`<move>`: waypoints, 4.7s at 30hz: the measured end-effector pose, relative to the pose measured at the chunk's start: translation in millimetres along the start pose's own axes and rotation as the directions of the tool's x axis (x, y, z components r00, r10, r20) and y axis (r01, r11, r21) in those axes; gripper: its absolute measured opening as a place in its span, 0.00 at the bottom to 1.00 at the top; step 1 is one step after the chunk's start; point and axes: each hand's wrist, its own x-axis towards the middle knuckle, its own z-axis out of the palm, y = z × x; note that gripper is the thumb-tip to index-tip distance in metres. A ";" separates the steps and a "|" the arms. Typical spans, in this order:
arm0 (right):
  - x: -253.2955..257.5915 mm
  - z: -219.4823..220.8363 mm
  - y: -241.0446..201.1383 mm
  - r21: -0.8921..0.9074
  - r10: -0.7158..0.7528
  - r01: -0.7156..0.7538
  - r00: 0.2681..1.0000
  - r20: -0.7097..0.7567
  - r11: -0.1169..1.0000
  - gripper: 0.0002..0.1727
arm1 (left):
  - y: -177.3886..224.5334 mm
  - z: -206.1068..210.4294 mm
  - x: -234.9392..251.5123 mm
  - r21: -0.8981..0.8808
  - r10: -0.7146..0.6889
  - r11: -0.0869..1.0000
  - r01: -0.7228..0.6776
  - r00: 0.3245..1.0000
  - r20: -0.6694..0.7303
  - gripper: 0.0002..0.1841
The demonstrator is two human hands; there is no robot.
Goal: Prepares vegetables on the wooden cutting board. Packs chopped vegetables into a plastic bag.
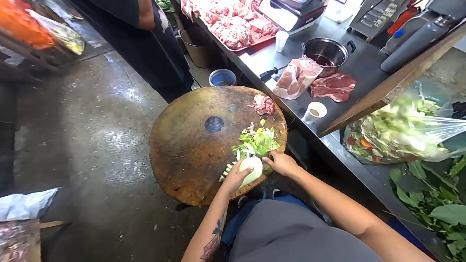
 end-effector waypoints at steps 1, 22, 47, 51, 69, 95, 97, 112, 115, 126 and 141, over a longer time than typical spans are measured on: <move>3.3 -1.8 4.2 0.077 -0.024 0.023 1.000 0.008 0.997 0.41 | 0.0 -4.1 -2.7 -0.115 0.025 0.993 -0.028 0.999 -0.028 0.25; 5.9 8.4 -14.5 0.401 -0.342 0.334 0.938 -0.055 0.853 0.32 | -54.8 -65.7 -88.8 -0.586 -0.187 0.795 -0.157 0.855 -0.484 0.31; -40.3 125.5 -123.8 -0.153 -0.271 0.302 0.943 0.192 0.941 0.27 | -117.2 -109.4 -53.5 0.142 0.046 0.988 0.057 0.773 -0.633 0.30; -43.2 136.9 -129.6 -0.231 -0.232 0.273 0.954 0.189 0.934 0.25 | -117.5 -109.3 -53.3 0.157 0.062 0.986 0.047 0.779 -0.624 0.29; -55.0 107.1 -192.3 -0.453 0.009 0.120 0.962 0.272 0.883 0.22 | -108.7 -124.4 -50.8 0.296 0.052 0.947 0.128 0.846 -0.530 0.30; -50.7 109.5 -90.0 -0.191 -0.085 0.175 0.909 0.407 0.966 0.26 | -115.9 -120.7 -49.2 0.355 0.119 0.929 0.099 0.832 -0.542 0.32; -53.2 96.6 -74.3 -0.165 -0.137 0.233 0.881 0.452 0.958 0.27 | -113.4 -123.9 -46.9 0.320 0.082 0.941 0.110 0.844 -0.530 0.33; -75.5 13.3 31.4 0.314 -0.285 0.268 0.958 0.011 0.911 0.26 | -81.8 -114.5 -70.9 -0.030 0.091 0.992 -0.126 0.838 -0.538 0.24; -74.1 11.8 38.4 0.553 -0.328 0.305 0.943 -0.061 0.775 0.27 | -52.7 -111.6 -75.6 -0.453 0.272 0.767 -0.454 0.870 -0.412 0.21; -57.2 2.7 -49.1 0.570 -0.559 0.632 0.761 -0.329 0.525 0.29 | 58.7 -22.9 -15.6 -0.757 0.224 0.525 -0.389 0.921 -0.318 0.30; -66.2 37.2 -74.1 -0.125 -0.681 0.706 0.598 -0.423 0.697 0.29 | 59.7 6.1 -26.3 -0.866 -0.019 0.391 -0.311 0.938 -0.345 0.26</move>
